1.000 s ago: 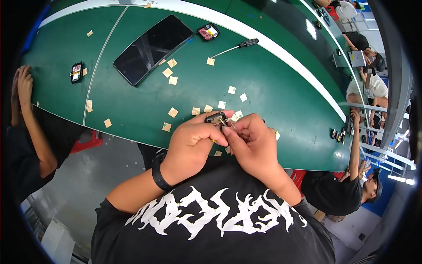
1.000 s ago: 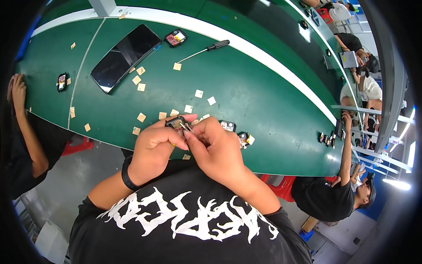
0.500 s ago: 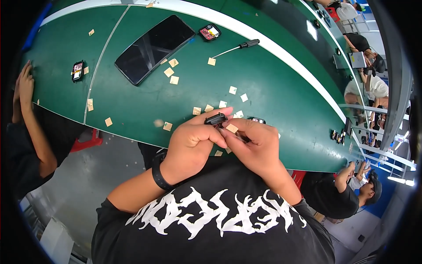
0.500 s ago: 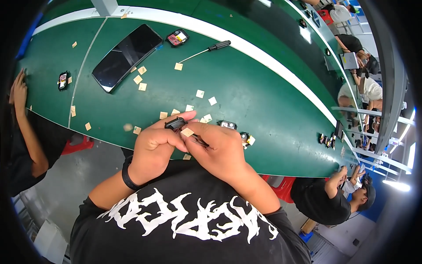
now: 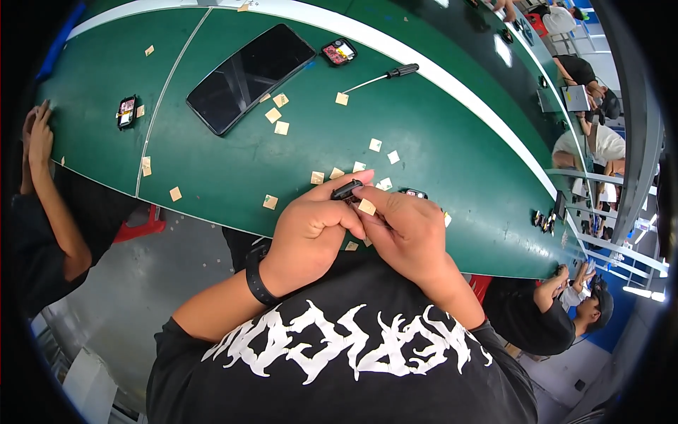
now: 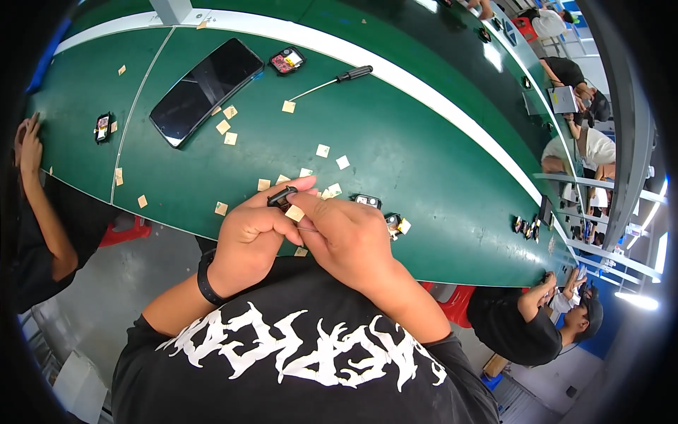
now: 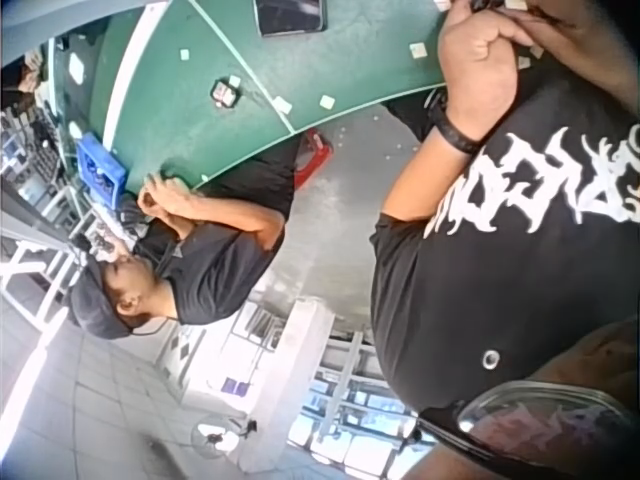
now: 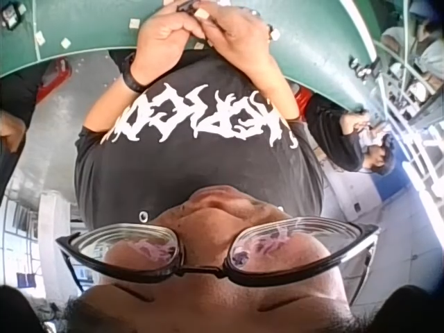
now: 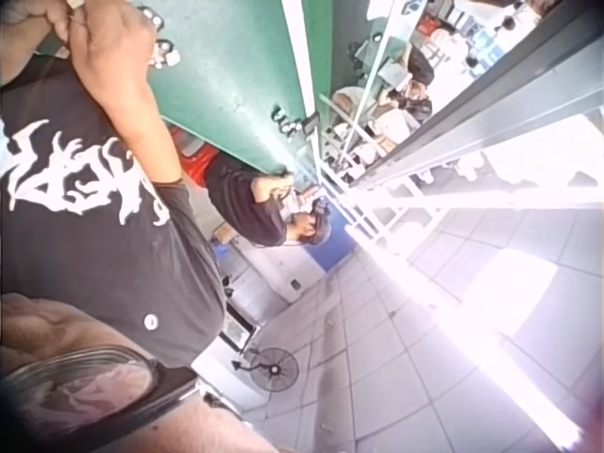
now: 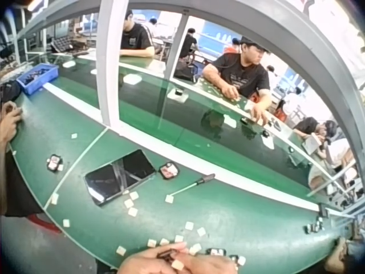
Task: Assembling small electronic components, possibly smartwatches or fitness trackers.
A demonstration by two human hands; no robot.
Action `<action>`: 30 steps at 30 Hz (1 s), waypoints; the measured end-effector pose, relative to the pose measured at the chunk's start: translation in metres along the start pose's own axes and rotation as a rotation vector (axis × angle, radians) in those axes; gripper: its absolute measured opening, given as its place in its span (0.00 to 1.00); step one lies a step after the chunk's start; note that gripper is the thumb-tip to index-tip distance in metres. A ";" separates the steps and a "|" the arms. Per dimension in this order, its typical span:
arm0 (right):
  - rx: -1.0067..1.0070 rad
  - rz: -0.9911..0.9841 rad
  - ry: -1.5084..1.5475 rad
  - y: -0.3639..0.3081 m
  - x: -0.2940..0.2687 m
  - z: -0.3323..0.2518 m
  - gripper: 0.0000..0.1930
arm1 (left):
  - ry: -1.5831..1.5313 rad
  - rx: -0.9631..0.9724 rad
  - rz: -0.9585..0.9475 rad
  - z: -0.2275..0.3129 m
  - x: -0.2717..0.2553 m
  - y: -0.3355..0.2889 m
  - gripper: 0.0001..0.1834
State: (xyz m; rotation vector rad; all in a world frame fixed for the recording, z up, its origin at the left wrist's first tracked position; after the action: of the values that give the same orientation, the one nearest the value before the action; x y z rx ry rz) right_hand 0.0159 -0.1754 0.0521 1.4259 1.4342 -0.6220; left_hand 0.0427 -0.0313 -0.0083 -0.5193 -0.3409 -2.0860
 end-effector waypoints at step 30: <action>0.482 -0.422 0.395 -0.007 -0.012 -0.001 0.12 | -0.270 -0.047 0.034 0.000 -0.001 0.002 0.17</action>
State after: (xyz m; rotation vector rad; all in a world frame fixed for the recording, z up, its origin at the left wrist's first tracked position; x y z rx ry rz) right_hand 0.0066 -0.1811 0.0612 1.6916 2.0228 -1.0479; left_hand 0.0446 -0.0314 -0.0085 -0.8322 -0.4363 -1.9969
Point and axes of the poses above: each hand's wrist, its own y-axis towards the middle knuckle, its own x-axis out of the palm, z = x × y, the point moved 5 cm from there along y, towards the middle knuckle, and after that the axes turned 14 degrees about -y, right-handed, at the moved point
